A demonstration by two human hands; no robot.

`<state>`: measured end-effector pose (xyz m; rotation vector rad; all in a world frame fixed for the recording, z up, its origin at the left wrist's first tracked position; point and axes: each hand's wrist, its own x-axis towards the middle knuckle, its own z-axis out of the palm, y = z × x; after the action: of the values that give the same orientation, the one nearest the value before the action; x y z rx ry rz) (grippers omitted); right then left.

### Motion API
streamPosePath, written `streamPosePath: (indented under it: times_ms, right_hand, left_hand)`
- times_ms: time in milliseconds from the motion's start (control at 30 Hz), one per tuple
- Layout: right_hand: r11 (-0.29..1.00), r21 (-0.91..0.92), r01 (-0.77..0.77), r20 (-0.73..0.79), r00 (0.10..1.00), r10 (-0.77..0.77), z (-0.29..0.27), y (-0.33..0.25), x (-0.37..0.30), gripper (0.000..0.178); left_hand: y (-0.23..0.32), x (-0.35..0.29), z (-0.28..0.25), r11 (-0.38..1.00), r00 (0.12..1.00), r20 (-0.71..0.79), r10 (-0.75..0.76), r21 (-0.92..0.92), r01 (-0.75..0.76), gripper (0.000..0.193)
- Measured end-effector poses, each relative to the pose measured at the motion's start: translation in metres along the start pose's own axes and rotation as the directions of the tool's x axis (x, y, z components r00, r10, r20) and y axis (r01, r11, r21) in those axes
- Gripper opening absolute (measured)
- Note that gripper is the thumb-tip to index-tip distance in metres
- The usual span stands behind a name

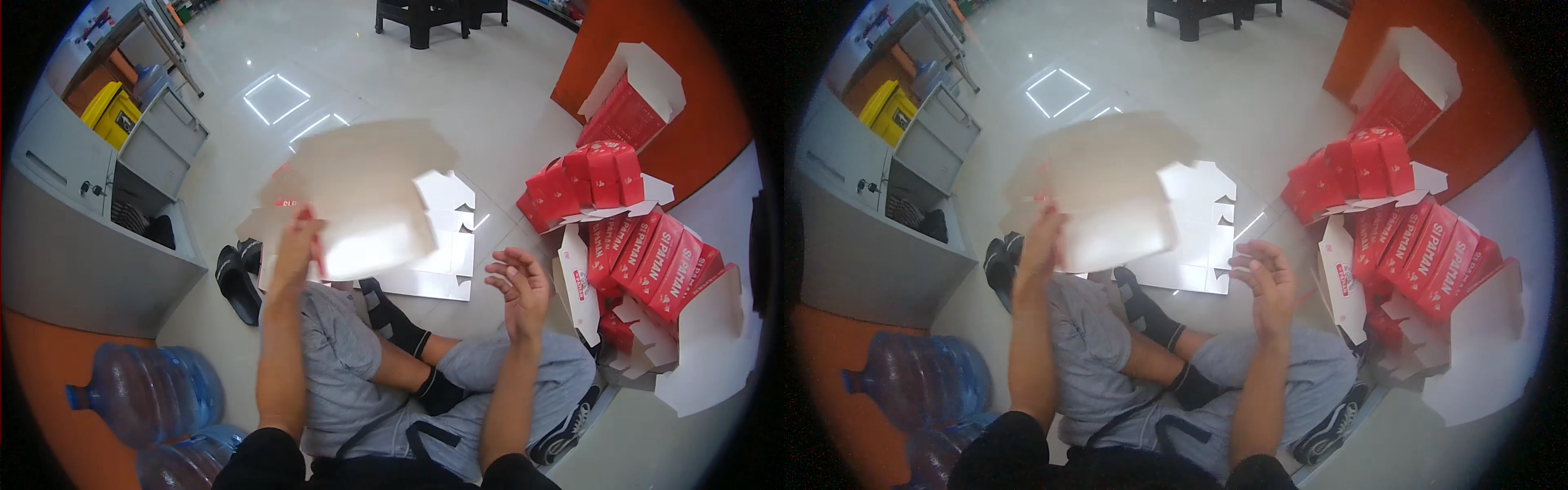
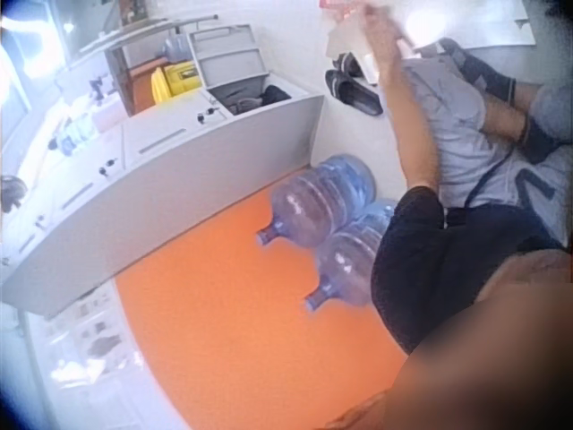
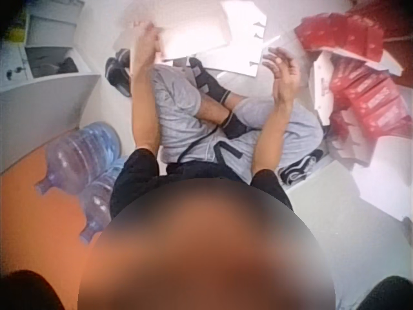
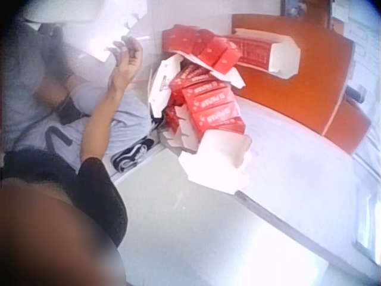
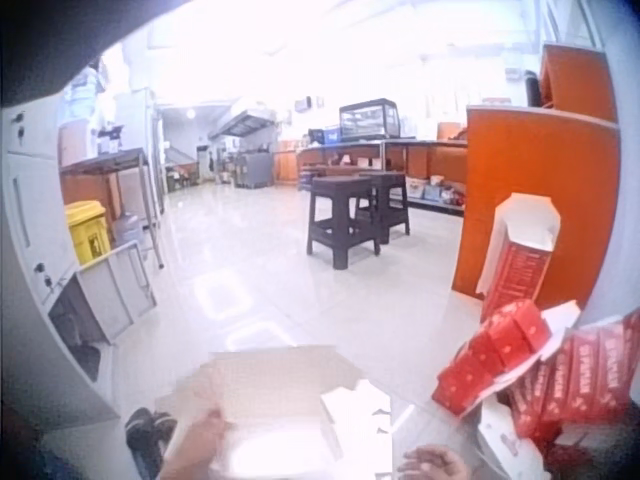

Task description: The person sits on the floor and assembles red and white cardboard food boxes. They fold the flat sheets along pre-scored lines, tuck the flaps into slots, and form the box structure. The person handles the boxes one at a time, placing the finished units into a growing stack.

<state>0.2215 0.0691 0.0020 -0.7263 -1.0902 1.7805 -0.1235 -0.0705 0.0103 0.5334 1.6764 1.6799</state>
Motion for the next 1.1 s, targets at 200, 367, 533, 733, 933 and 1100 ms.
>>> streamPosePath:
  times_ms: [200,367,533,733,933,1100]
  right_hand:
    - [0.361,-0.932,0.014,0.03,0.999,0.037,-0.036,0.104,0.03,0.061]
    - [-0.038,-0.999,0.014,0.002,0.954,0.299,-0.012,0.129,0.02,0.08]
    - [-0.175,-0.979,0.109,0.076,0.98,0.185,-0.011,0.142,0.019,0.067]
    - [-0.3,-0.913,0.275,0.237,0.958,0.16,-0.03,0.134,0.026,0.049]
    - [-0.445,-0.805,0.392,0.336,0.92,0.203,-0.049,0.13,0.038,0.042]
    - [-0.466,-0.808,0.359,0.241,0.925,0.295,-0.069,0.104,0.039,0.04]
  left_hand:
    - [0.005,0.035,-0.121,0.998,0.996,0.068,-0.053,-0.016,0.054,0.062]
    - [-0.032,0.044,-0.156,0.734,0.981,-0.148,0.123,0.679,0.01,0.084]
    - [-0.068,0.048,-0.187,0.455,0.946,-0.17,0.275,0.89,0.027,0.1]
    - [-0.084,0.035,-0.157,0.809,0.952,-0.238,0.191,0.588,-0.015,0.106]
    - [-0.093,0.073,-0.18,0.69,0.915,-0.338,0.222,0.717,0.097,0.098]
    - [-0.071,0.122,-0.142,0.735,0.863,-0.486,0.138,0.635,0.24,0.094]
